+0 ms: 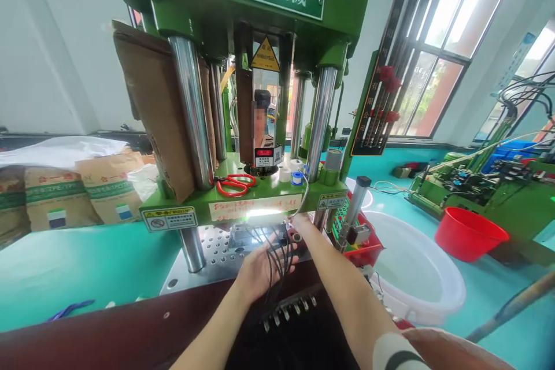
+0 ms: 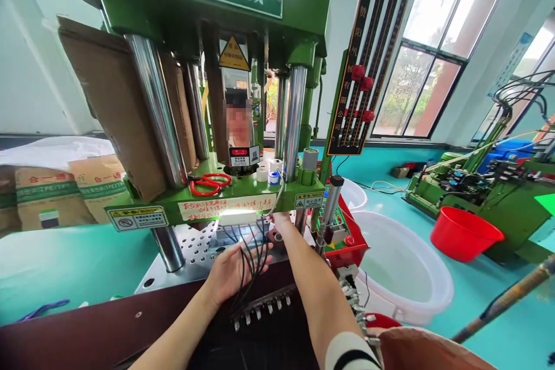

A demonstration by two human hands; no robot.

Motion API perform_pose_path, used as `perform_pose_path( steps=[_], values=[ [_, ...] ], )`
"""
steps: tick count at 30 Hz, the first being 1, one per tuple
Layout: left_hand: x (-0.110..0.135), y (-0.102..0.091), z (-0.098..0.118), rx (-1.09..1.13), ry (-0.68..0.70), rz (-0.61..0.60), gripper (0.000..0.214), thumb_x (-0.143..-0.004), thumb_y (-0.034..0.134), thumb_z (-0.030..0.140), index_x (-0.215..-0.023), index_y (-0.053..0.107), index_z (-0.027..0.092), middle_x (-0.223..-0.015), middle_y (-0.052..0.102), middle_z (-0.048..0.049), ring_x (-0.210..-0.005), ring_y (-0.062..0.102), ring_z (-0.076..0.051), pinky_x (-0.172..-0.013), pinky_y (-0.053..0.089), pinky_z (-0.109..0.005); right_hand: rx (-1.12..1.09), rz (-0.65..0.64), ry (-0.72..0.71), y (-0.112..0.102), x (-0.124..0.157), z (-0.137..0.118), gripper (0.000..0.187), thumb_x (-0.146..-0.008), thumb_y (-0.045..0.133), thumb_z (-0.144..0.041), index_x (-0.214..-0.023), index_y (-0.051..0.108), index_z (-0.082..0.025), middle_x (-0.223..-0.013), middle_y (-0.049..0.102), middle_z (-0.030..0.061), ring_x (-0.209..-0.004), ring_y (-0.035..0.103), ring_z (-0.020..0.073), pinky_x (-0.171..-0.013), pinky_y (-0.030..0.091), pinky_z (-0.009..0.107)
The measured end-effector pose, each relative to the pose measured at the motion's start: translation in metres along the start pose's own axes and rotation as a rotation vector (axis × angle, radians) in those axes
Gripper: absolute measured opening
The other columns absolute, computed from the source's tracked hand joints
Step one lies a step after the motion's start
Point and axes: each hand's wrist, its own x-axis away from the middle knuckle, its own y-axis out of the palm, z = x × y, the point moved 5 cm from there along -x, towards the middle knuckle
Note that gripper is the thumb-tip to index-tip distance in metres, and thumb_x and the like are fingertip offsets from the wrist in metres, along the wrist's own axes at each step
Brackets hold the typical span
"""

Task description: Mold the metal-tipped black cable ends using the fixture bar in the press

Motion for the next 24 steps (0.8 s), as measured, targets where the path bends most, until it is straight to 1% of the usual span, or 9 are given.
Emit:
perform_pose_path(
  steps=[2, 4, 6, 7, 10, 12, 15, 19, 24],
  values=[
    [0.002, 0.01, -0.011, 0.065, 0.024, 0.097, 0.037, -0.079, 0.051, 0.03, -0.113, 0.048, 0.016, -0.095, 0.064, -0.0133, -0.083, 0.064, -0.023, -0.076, 0.048, -0.04, -0.039, 0.013, 0.061, -0.008, 0.015, 0.013, 0.023, -0.088, 0.046, -0.032, -0.097, 0.054, -0.012, -0.077, 0.059, 0.0016, -0.057, 0.055, 0.0093, -0.05, 0.046, 0.023],
    [0.007, 0.019, -0.022, 0.105, 0.074, 0.254, 0.026, -0.08, 0.051, 0.031, -0.1, 0.052, 0.014, -0.081, 0.064, -0.0103, -0.07, 0.064, -0.019, -0.066, 0.05, -0.034, -0.082, 0.028, 0.092, -0.014, 0.035, 0.024, 0.018, -0.087, 0.043, -0.028, -0.086, 0.054, -0.013, -0.056, 0.055, -0.0025, -0.04, 0.047, 0.0077, -0.037, 0.035, 0.018],
    [0.015, 0.029, -0.032, 0.131, 0.07, 0.379, 0.016, -0.082, 0.049, 0.026, -0.09, 0.052, 0.012, -0.063, 0.059, -0.0036, -0.051, 0.057, -0.012, -0.051, 0.046, -0.024, -0.124, 0.049, 0.092, -0.019, 0.055, 0.03, 0.016, -0.083, 0.041, -0.025, -0.077, 0.052, -0.015, -0.043, 0.05, -0.0044, -0.031, 0.042, 0.0081, -0.031, 0.026, 0.017],
    [0.02, 0.034, -0.037, 0.151, 0.05, 0.4, 0.013, -0.083, 0.047, 0.023, -0.087, 0.052, 0.012, -0.054, 0.052, 0.0006, -0.042, 0.05, -0.008, -0.044, 0.041, -0.019, -0.143, 0.061, 0.085, -0.021, 0.065, 0.031, 0.015, -0.081, 0.04, -0.024, -0.074, 0.051, -0.016, -0.04, 0.049, -0.0045, -0.03, 0.041, 0.0083, -0.03, 0.024, 0.017],
    [0.036, 0.047, -0.047, 0.224, 0.001, 0.359, 0.017, -0.087, 0.038, 0.017, -0.082, 0.052, 0.009, -0.041, 0.031, 0.009, -0.03, 0.028, -0.001, -0.034, 0.024, -0.012, -0.182, 0.091, 0.044, -0.023, 0.086, 0.029, 0.015, -0.076, 0.042, -0.026, -0.071, 0.052, -0.016, -0.038, 0.049, -0.004, -0.029, 0.041, 0.0086, -0.029, 0.022, 0.017],
    [0.049, 0.05, -0.053, 0.237, -0.007, 0.353, 0.021, -0.089, 0.035, 0.017, -0.081, 0.053, 0.008, -0.04, 0.026, 0.0102, -0.029, 0.024, 0.0, -0.033, 0.018, -0.011, -0.192, 0.104, 0.019, -0.023, 0.093, 0.026, 0.016, -0.074, 0.044, -0.028, -0.07, 0.053, -0.017, -0.038, 0.05, -0.004, -0.029, 0.041, 0.0089, -0.028, 0.021, 0.017],
    [0.072, 0.051, -0.071, 0.174, -0.027, 0.329, 0.022, -0.089, 0.036, 0.018, -0.079, 0.054, 0.008, -0.039, 0.024, 0.01, -0.03, 0.02, 0.0, -0.033, 0.014, -0.012, -0.2, 0.126, 0.017, -0.025, 0.095, 0.026, 0.017, -0.074, 0.044, -0.029, -0.068, 0.053, -0.017, -0.037, 0.049, -0.0045, -0.026, 0.037, 0.0083, -0.027, 0.019, 0.018],
    [0.101, 0.054, -0.098, 0.014, -0.025, 0.211, 0.017, -0.084, 0.047, 0.024, -0.081, 0.057, 0.01, -0.038, 0.026, 0.0092, -0.031, 0.015, -0.001, -0.033, 0.013, -0.014, -0.205, 0.161, 0.044, -0.036, 0.09, 0.035, 0.017, -0.077, 0.041, -0.032, -0.073, 0.05, -0.018, -0.037, 0.048, -0.0052, -0.026, 0.036, 0.0078, -0.028, 0.024, 0.018],
    [0.122, 0.057, -0.099, -0.036, 0.087, 0.148, 0.017, -0.082, 0.052, 0.028, -0.083, 0.058, 0.013, -0.038, 0.027, 0.0091, -0.033, 0.015, -0.001, -0.035, 0.016, -0.016, -0.134, 0.155, 0.027, -0.051, 0.088, 0.051, 0.021, -0.076, 0.045, -0.038, -0.079, 0.05, -0.018, -0.038, 0.049, -0.0049, -0.031, 0.044, 0.0097, -0.031, 0.031, 0.017]
  ],
)
